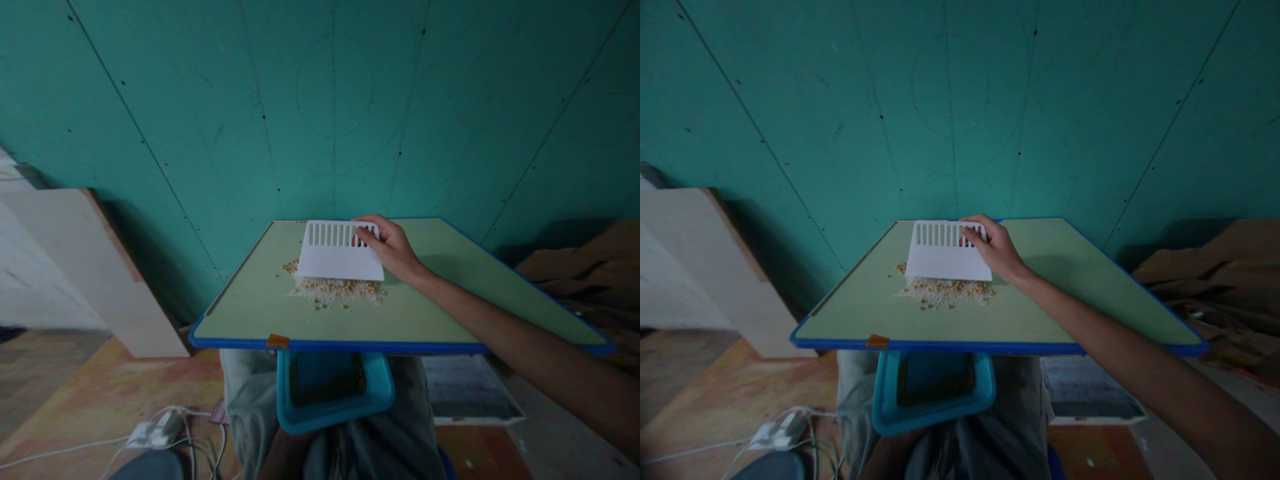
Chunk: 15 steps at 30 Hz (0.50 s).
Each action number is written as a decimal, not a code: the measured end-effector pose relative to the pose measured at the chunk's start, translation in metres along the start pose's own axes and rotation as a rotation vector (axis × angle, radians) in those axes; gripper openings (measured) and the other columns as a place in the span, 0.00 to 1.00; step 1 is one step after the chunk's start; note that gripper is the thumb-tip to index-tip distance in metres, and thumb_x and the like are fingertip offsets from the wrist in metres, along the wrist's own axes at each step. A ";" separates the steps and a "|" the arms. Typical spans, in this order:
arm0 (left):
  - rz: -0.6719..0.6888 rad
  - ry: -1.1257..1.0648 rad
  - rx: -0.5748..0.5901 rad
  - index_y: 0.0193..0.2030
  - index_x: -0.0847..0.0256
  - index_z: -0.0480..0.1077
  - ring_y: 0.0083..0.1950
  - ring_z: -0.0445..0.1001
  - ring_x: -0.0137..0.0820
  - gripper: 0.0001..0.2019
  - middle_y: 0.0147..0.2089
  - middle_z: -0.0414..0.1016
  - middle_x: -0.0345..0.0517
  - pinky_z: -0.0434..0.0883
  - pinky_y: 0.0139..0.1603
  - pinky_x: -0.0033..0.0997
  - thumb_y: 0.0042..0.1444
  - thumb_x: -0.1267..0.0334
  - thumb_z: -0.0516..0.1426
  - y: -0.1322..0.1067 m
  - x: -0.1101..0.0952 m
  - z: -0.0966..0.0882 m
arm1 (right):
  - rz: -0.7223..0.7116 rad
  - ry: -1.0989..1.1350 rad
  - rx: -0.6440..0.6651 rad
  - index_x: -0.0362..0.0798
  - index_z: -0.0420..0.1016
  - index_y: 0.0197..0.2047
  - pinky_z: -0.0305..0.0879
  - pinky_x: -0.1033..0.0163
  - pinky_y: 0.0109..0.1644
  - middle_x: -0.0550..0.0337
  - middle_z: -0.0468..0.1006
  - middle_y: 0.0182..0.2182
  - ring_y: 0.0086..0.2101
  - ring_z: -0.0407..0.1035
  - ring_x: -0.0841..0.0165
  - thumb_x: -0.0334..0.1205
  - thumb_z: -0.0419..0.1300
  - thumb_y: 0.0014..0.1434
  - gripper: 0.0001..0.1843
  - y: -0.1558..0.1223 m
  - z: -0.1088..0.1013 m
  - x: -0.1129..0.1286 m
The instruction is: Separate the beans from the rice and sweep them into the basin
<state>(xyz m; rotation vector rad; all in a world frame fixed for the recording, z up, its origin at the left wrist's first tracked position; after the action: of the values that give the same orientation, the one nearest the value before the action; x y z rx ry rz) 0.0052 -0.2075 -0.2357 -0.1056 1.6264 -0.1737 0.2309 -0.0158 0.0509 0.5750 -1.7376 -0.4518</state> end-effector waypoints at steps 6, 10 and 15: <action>0.010 0.007 -0.017 0.54 0.60 0.72 0.63 0.68 0.43 0.18 0.61 0.71 0.54 0.64 0.64 0.55 0.59 0.56 0.61 -0.001 -0.002 -0.003 | -0.040 -0.056 -0.001 0.49 0.76 0.47 0.60 0.64 0.30 0.60 0.78 0.32 0.29 0.68 0.69 0.49 0.63 0.60 0.16 0.000 0.004 -0.003; 0.014 0.004 -0.022 0.52 0.59 0.73 0.62 0.69 0.44 0.17 0.58 0.73 0.53 0.66 0.62 0.54 0.59 0.55 0.61 0.000 -0.005 -0.003 | -0.041 -0.046 0.021 0.50 0.76 0.48 0.57 0.65 0.28 0.61 0.77 0.30 0.27 0.66 0.70 0.50 0.63 0.60 0.17 -0.001 0.008 -0.002; 0.015 -0.018 -0.041 0.54 0.61 0.72 0.60 0.71 0.43 0.18 0.59 0.73 0.53 0.68 0.61 0.53 0.59 0.55 0.60 -0.001 -0.003 -0.002 | -0.044 -0.029 0.053 0.49 0.76 0.48 0.53 0.65 0.26 0.63 0.75 0.27 0.24 0.61 0.73 0.51 0.63 0.60 0.17 -0.004 0.013 0.003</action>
<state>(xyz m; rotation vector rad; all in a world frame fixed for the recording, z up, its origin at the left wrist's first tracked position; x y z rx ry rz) 0.0037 -0.2078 -0.2328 -0.1260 1.6129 -0.1272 0.2186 -0.0212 0.0479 0.6486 -1.7721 -0.4481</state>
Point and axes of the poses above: each hand's wrist, its own y-axis towards the middle knuckle, its own z-axis out of the palm, x = y × z, the point moved 8 cm from there along y, towards the middle knuckle
